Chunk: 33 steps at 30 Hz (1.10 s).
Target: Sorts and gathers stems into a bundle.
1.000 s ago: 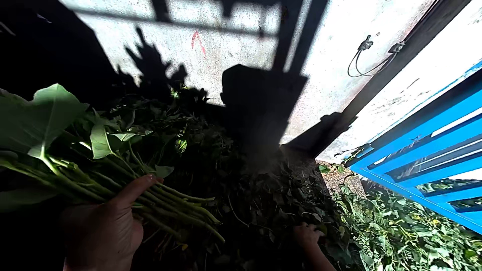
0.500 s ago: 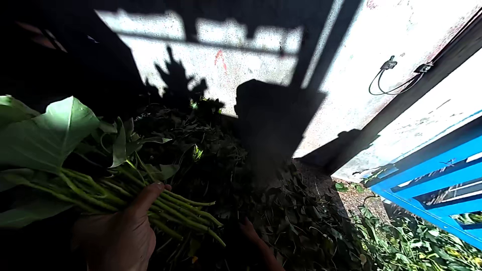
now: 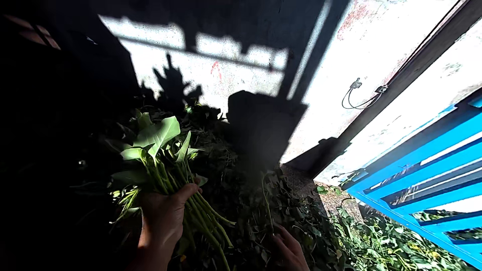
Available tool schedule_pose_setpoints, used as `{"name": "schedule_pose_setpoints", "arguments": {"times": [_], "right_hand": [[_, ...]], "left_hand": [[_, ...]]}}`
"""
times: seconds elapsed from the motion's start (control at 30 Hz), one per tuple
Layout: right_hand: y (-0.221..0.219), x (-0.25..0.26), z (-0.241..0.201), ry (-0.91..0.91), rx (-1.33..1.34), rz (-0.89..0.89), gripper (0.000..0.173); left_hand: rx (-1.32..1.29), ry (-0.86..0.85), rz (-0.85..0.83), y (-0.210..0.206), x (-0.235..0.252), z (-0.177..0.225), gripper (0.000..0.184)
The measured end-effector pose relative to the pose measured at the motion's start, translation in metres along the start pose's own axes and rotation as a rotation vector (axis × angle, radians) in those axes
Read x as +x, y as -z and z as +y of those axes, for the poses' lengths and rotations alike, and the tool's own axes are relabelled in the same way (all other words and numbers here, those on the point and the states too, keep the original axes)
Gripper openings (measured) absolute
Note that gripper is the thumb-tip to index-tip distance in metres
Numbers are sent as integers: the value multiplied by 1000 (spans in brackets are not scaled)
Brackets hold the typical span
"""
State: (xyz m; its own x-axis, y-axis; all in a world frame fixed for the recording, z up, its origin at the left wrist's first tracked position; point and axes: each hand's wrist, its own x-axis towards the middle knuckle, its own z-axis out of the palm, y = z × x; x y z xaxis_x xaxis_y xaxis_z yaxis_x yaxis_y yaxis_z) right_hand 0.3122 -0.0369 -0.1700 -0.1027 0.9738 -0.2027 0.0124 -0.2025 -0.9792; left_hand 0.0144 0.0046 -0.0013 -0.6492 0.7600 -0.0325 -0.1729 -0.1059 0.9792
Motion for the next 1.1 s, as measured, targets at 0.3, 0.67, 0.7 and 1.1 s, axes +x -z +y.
{"name": "schedule_pose_setpoints", "arguments": {"times": [0.3, 0.67, 0.7, 1.1], "right_hand": [[-54, -29, -34, 350, -129, 5, 30], [-77, -30, -48, 547, -682, 141, 26], [-77, -29, -49, 529, -668, 114, 27], [-92, -4, -88, -219, 646, -62, 22]], "left_hand": [[141, 162, -271, -22, -26, -35, 64], [112, 107, -359, -23, -27, -40, 70], [112, 108, -367, -22, -27, -40, 68], [96, 89, -579, -22, -31, -36, 51]]}}
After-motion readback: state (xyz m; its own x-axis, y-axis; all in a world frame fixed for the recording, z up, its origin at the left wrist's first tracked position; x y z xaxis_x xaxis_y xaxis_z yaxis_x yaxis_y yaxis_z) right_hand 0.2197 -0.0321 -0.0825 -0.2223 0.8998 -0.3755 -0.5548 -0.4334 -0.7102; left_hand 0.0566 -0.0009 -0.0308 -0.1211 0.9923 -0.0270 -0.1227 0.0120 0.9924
